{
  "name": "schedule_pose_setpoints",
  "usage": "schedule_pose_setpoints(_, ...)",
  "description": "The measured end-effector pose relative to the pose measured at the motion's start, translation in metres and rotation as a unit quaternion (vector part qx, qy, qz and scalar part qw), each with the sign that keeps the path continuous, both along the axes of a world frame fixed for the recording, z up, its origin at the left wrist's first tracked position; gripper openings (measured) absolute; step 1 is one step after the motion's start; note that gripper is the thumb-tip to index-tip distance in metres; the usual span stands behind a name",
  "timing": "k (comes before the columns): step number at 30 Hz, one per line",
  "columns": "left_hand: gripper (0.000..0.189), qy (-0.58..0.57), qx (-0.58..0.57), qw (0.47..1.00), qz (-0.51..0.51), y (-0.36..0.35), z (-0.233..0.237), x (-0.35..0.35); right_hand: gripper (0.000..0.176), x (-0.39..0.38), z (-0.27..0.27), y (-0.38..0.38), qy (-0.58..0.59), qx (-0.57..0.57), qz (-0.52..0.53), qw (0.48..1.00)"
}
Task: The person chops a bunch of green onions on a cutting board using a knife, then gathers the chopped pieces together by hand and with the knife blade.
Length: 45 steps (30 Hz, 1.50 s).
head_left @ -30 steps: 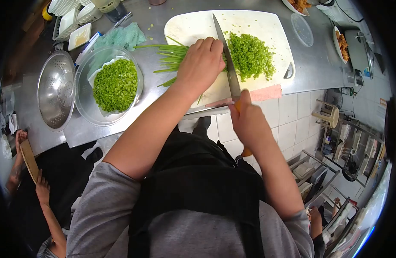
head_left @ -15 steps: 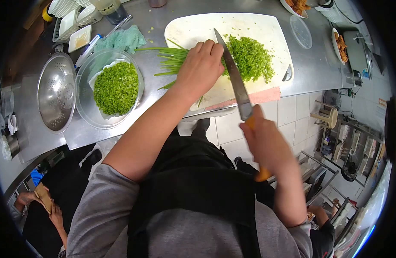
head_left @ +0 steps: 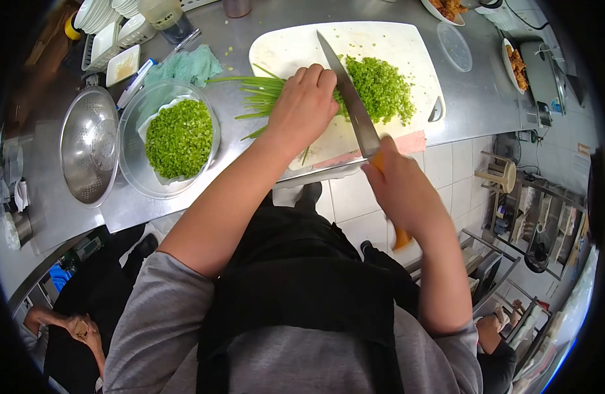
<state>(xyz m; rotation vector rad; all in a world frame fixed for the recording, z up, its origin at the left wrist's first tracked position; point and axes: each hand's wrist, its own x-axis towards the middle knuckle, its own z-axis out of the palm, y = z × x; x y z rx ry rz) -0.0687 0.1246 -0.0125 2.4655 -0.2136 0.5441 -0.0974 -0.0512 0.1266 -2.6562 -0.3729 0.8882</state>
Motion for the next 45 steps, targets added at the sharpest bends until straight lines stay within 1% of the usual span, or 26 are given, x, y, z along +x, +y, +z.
schedule_pose_setpoints(1,0.019,-0.011,-0.022,1.0,0.002,0.0,0.001,0.001,0.032,-0.008,0.016,-0.007,0.025,-0.024,0.017,0.999)
schedule_pose_setpoints(2,0.019,-0.013,-0.023,1.0,0.005,0.0,0.001,0.001,0.032,-0.012,0.012,-0.006,0.024,-0.024,0.019,0.999)
schedule_pose_setpoints(4,0.02,0.013,-0.03,0.999,0.003,-0.001,0.005,-0.001,0.033,-0.027,-0.017,-0.001,0.013,-0.063,-0.022,0.998)
schedule_pose_setpoints(5,0.02,0.012,-0.03,0.999,0.001,-0.002,0.005,-0.001,0.032,-0.023,-0.039,0.004,-0.028,-0.056,-0.001,0.998)
schedule_pose_setpoints(6,0.02,0.009,-0.029,1.0,-0.002,-0.002,0.004,-0.002,0.032,-0.015,-0.036,0.006,-0.03,-0.055,-0.002,0.998)
schedule_pose_setpoints(8,0.021,0.003,-0.025,1.0,-0.004,0.0,0.004,-0.002,0.031,0.0,-0.018,0.007,-0.025,0.003,0.0,1.0)
schedule_pose_setpoints(9,0.021,0.008,-0.024,1.0,-0.004,0.0,0.004,-0.001,0.029,-0.002,0.005,0.0,0.002,0.003,0.006,1.0)
schedule_pose_setpoints(12,0.021,0.011,-0.027,1.0,-0.001,0.0,0.004,0.0,0.029,-0.023,0.007,-0.004,0.047,-0.02,-0.014,0.999)
schedule_pose_setpoints(13,0.021,0.011,-0.029,1.0,-0.003,-0.001,0.005,-0.001,0.031,-0.028,-0.026,-0.002,-0.023,-0.021,-0.009,0.999)
schedule_pose_setpoints(14,0.021,0.009,-0.03,1.0,-0.005,-0.002,0.006,-0.001,0.036,-0.02,-0.044,0.006,-0.024,-0.04,-0.006,0.999)
schedule_pose_setpoints(15,0.022,0.009,-0.028,1.0,-0.007,-0.002,0.006,-0.002,0.037,-0.01,-0.043,0.008,-0.037,-0.034,0.004,0.999)
schedule_pose_setpoints(17,0.022,0.011,-0.024,1.0,-0.009,0.001,0.006,-0.004,0.037,-0.004,-0.021,0.005,-0.049,-0.024,0.012,0.998)
schedule_pose_setpoints(19,0.023,0.025,-0.025,0.999,-0.004,0.0,0.007,-0.003,0.031,-0.007,0.021,-0.005,0.048,-0.024,0.002,0.999)
schedule_pose_setpoints(20,0.023,0.022,-0.026,0.999,-0.003,0.0,0.008,-0.002,0.031,-0.012,0.012,-0.005,0.046,-0.025,0.003,0.999)
schedule_pose_setpoints(22,0.022,0.017,-0.025,1.0,-0.003,-0.001,0.008,-0.003,0.029,-0.027,-0.029,0.001,-0.024,-0.032,-0.013,0.999)
schedule_pose_setpoints(23,0.022,0.015,-0.024,1.0,-0.004,-0.002,0.009,-0.003,0.03,-0.018,-0.043,0.01,-0.016,-0.025,-0.014,0.999)
schedule_pose_setpoints(27,0.025,0.036,-0.004,0.999,0.002,-0.002,0.01,-0.006,0.029,0.006,0.001,0.007,0.021,0.009,-0.003,1.0)
schedule_pose_setpoints(29,0.027,0.044,0.003,0.999,0.011,-0.002,0.01,-0.003,0.029,-0.015,-0.002,0.002,0.009,-0.004,-0.002,1.0)
schedule_pose_setpoints(32,0.026,0.029,0.002,0.999,0.012,-0.002,0.008,-0.005,0.031,-0.019,-0.036,0.014,0.001,-0.022,-0.026,0.999)
schedule_pose_setpoints(36,0.026,0.018,0.025,0.999,0.01,-0.004,0.01,-0.005,0.03,0.002,-0.054,0.012,-0.052,0.039,-0.009,0.998)
schedule_pose_setpoints(38,0.026,0.002,0.037,0.999,0.012,-0.005,0.011,-0.005,0.029,0.008,-0.05,0.008,0.002,0.08,-0.031,0.996)
schedule_pose_setpoints(39,0.026,0.01,0.048,0.999,0.015,-0.005,0.013,-0.007,0.029,0.009,-0.043,0.007,-0.006,0.088,-0.033,0.996)
schedule_pose_setpoints(41,0.03,0.028,0.084,0.996,0.03,-0.005,0.018,-0.008,0.031,0.013,-0.026,0.006,0.111,0.107,-0.093,0.984)
schedule_pose_setpoints(42,0.03,0.022,0.093,0.995,0.03,-0.004,0.021,-0.009,0.031,0.012,-0.025,0.003,0.106,0.117,-0.092,0.983)
schedule_pose_setpoints(44,0.039,0.025,0.025,0.996,0.085,-0.005,0.027,-0.012,0.034,0.005,-0.033,-0.008,0.109,0.122,-0.09,0.982)
schedule_pose_setpoints(45,0.048,0.043,0.022,0.994,0.097,-0.003,0.025,-0.011,0.036,-0.001,-0.059,-0.02,0.027,0.136,-0.045,0.989)
